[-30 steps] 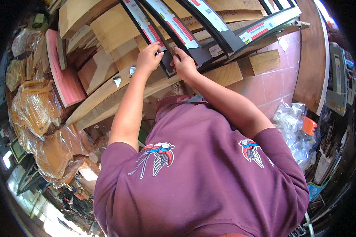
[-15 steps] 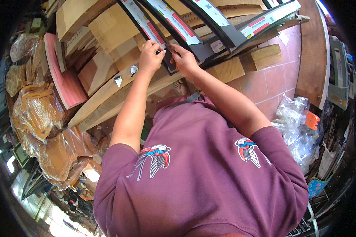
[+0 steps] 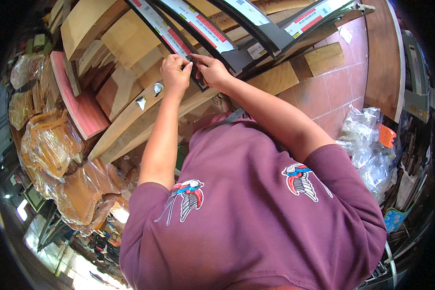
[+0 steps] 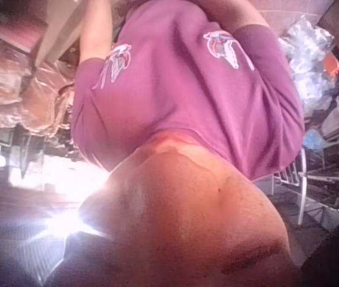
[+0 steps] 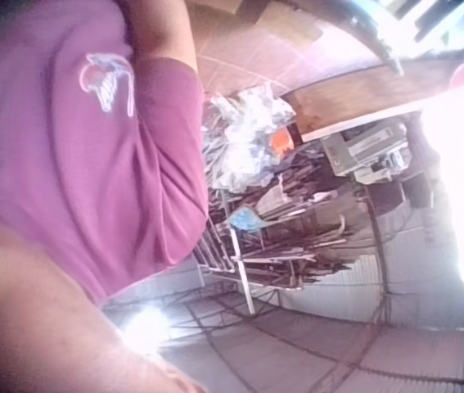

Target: The person peels protective film strips from the edges of a black window frame using a small metal tool. The person works along the frame's perimeter, lifting and removing the film in sections.

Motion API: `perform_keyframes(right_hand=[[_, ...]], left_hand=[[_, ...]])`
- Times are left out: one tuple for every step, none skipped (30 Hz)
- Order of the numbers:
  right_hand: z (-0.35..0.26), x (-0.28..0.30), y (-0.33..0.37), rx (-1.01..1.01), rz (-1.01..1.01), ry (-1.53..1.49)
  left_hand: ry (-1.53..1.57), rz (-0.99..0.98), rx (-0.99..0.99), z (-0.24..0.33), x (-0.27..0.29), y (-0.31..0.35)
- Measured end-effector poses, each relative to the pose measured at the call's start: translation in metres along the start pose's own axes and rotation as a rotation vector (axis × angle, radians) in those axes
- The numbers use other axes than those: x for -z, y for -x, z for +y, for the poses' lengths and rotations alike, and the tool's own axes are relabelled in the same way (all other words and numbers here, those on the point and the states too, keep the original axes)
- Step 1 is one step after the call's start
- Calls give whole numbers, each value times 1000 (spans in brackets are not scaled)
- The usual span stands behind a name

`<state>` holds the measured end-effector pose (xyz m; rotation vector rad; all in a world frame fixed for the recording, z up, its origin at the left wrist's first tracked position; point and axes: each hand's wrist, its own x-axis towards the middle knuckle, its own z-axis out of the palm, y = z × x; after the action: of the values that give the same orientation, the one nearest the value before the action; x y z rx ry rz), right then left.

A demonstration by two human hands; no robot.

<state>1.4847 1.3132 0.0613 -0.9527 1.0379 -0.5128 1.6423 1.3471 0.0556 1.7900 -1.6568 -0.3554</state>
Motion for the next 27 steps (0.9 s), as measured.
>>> perform_keyframes(right_hand=[[2, 2, 3, -23, -13, 24], [2, 5, 7, -46, -29, 53], [2, 6, 11, -68, -45, 81], [1, 5, 14, -55, -41, 57], [1, 5, 13, -64, -45, 88], [1, 4, 10, -73, -50, 120], [1, 3, 8, -81, -55, 152], [2, 0, 4, -53, -77, 143], [3, -4, 1, -25, -98, 134], [5, -6, -1, 4, -120, 126], [10, -9, 1, 23, -139, 172], [16, -13, 6, 43, -158, 221], [21, -16, 11, 63, -175, 270], [23, -17, 18, -16, -184, 279], [15, -13, 29, -38, -225, 309], [6, -4, 40, -60, -264, 339], [1, 5, 51, -85, -301, 368], [8, 19, 57, 2, -286, 387], [20, 34, 62, 91, -273, 408], [27, 48, 69, 180, -260, 428], [25, 61, 79, 180, -248, 438], [19, 73, 92, 180, -239, 449], [14, 84, 105, 181, -222, 459], [11, 94, 116, 133, -202, 458], [7, 102, 126, 85, -181, 456], [6, 109, 134, 37, -157, 452], [9, 114, 140, 61, -101, 446]], left_hand=[[14, 16, 4, 0, -1, 2], [28, 35, 12, -1, -1, 3], [60, 60, 21, -1, -1, 4], [92, 85, 31, -1, -1, 6], [124, 110, 41, 0, 0, 9], [135, 126, 43, 0, 1, 10], [161, 148, 58, 0, 2, 13], [185, 168, 69, 5, 6, 13], [209, 188, 80, 9, 10, 13], [242, 232, 79, 12, 15, 11], [236, 254, 109, 18, 25, 6], [232, 278, 139, 25, 36, 0], [228, 301, 167, 27, 44, -4], [198, 322, 174, 18, 49, -5], [256, 316, 252, 7, 52, -1], [316, 309, 327, -4, 52, 5], [378, 297, 403, -11, 52, 11], [369, 283, 399, -11, 53, 16], [323, 258, 402, -17, 49, 26], [277, 231, 406, -28, 42, 40], [231, 205, 409, -37, 37, 53], [119, 103, 495, -37, 34, 65], [14, 78, 439, -39, 29, 73], [-92, 56, 383, -41, 24, 81], [-198, 35, 329, -44, 18, 86], [-160, 13, 328, -44, 13, 86], [-204, 8, 290, -43, 12, 84]])
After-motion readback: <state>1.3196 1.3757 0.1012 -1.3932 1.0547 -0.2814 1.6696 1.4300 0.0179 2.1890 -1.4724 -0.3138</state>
